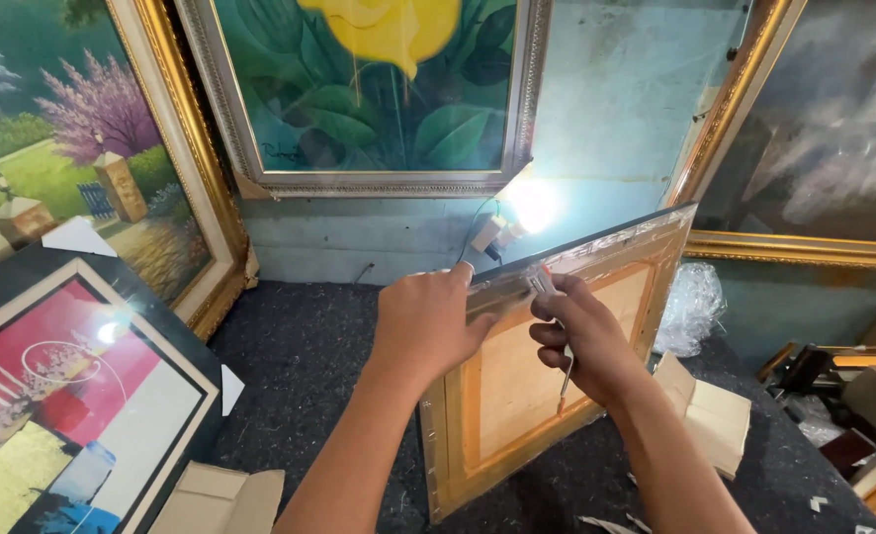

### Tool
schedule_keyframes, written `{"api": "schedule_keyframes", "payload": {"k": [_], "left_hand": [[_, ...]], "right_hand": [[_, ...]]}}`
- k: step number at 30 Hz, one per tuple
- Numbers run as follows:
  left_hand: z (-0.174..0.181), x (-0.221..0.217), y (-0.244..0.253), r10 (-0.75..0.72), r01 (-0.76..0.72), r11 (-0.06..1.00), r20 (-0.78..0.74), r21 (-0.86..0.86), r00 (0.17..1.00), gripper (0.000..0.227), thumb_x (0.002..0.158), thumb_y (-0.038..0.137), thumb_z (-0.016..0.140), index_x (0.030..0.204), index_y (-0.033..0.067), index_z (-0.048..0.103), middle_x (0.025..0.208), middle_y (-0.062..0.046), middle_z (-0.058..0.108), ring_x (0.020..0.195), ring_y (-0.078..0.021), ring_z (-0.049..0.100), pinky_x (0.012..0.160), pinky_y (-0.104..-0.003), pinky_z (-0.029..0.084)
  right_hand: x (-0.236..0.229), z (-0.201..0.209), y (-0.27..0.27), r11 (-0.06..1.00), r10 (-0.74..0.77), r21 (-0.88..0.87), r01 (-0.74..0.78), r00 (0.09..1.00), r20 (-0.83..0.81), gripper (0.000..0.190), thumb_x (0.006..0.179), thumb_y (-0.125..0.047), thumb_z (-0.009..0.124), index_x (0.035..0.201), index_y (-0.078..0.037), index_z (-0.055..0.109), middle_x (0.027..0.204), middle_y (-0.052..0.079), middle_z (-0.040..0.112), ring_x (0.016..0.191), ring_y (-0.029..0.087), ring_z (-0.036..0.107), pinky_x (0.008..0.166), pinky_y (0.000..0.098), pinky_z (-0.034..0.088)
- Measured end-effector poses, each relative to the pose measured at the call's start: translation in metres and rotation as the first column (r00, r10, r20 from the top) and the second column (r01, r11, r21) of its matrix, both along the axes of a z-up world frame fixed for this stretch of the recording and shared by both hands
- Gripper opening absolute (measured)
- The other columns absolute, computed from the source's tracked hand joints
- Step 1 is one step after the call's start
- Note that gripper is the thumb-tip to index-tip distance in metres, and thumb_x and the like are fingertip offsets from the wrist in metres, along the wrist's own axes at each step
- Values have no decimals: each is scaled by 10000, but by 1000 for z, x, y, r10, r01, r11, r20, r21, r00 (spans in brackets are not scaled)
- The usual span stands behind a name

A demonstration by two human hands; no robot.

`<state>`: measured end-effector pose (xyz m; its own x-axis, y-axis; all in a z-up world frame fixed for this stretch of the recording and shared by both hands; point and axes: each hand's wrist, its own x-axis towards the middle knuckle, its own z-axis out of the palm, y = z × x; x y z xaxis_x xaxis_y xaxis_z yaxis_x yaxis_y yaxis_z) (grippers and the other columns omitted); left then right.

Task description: Unwrapping a framed artwork by cutting the protective plastic film with a utility knife and preparing the backing hardware.

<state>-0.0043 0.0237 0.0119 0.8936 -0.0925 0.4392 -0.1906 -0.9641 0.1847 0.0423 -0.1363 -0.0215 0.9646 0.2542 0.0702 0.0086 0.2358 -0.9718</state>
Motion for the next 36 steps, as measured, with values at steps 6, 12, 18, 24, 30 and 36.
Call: {"api": "schedule_keyframes", "payload": {"k": [6, 12, 18, 24, 30, 36], "left_hand": [[-13, 4, 15, -119, 197, 944, 282, -263, 952, 422, 685, 121, 686, 1085, 95, 555, 972, -118, 577, 974, -350, 550, 692, -462, 526], [-11, -12, 25, 24, 124, 774, 224, -621, 974, 403, 654, -15, 665, 1039, 65, 578, 1020, -148, 550, 989, -346, 567, 756, -405, 531], [-20, -12, 35, -40, 253, 786, 362, -564, 931, 203, 708, -13, 632, 893, 60, 672, 837, -113, 613, 858, -327, 621, 665, -367, 558], [-38, -5, 35, -81, 420, 834, 672, -359, 736, 98, 753, 4, 627, 811, 77, 657, 747, -32, 610, 786, -217, 632, 607, -284, 557], [-46, -8, 42, -120, 442, 862, 747, -249, 654, 83, 768, 18, 620, 811, 83, 649, 732, -21, 625, 789, -190, 638, 619, -263, 556], [-45, -6, 43, -95, 469, 792, 679, -391, 728, 41, 775, 23, 614, 767, 61, 602, 697, -51, 622, 701, -211, 642, 573, -275, 544]], "right_hand": [[1, -5, 8, 987, -159, 21, 158, 985, 69, 373, 880, -253, 468, 1150, 4, 462, 887, 119, 543, 716, 156, 504, 558, 288, 439], [-7, 2, 13, 987, -132, 96, 128, 991, 31, 247, 872, -216, 453, 1035, -31, 471, 779, 55, 395, 598, 124, 365, 526, 258, 366], [-2, 4, 22, 972, -150, -128, 195, 943, 297, 346, 713, -149, 695, 972, 8, 528, 659, 61, 403, 521, 158, 461, 499, 273, 410], [-6, 20, 45, 792, -25, -386, 474, 656, 754, 359, 648, -133, 694, 1001, -187, 652, 978, 53, 647, 860, 281, 607, 761, 386, 475], [13, 8, 47, 798, 96, -405, 446, 570, 816, 192, 719, -147, 674, 908, -185, 686, 898, 11, 676, 881, 262, 619, 781, 381, 489], [10, 11, 44, 781, 119, -432, 451, 572, 812, 236, 703, -178, 702, 936, -200, 679, 918, 24, 677, 907, 285, 610, 788, 408, 481]]}}
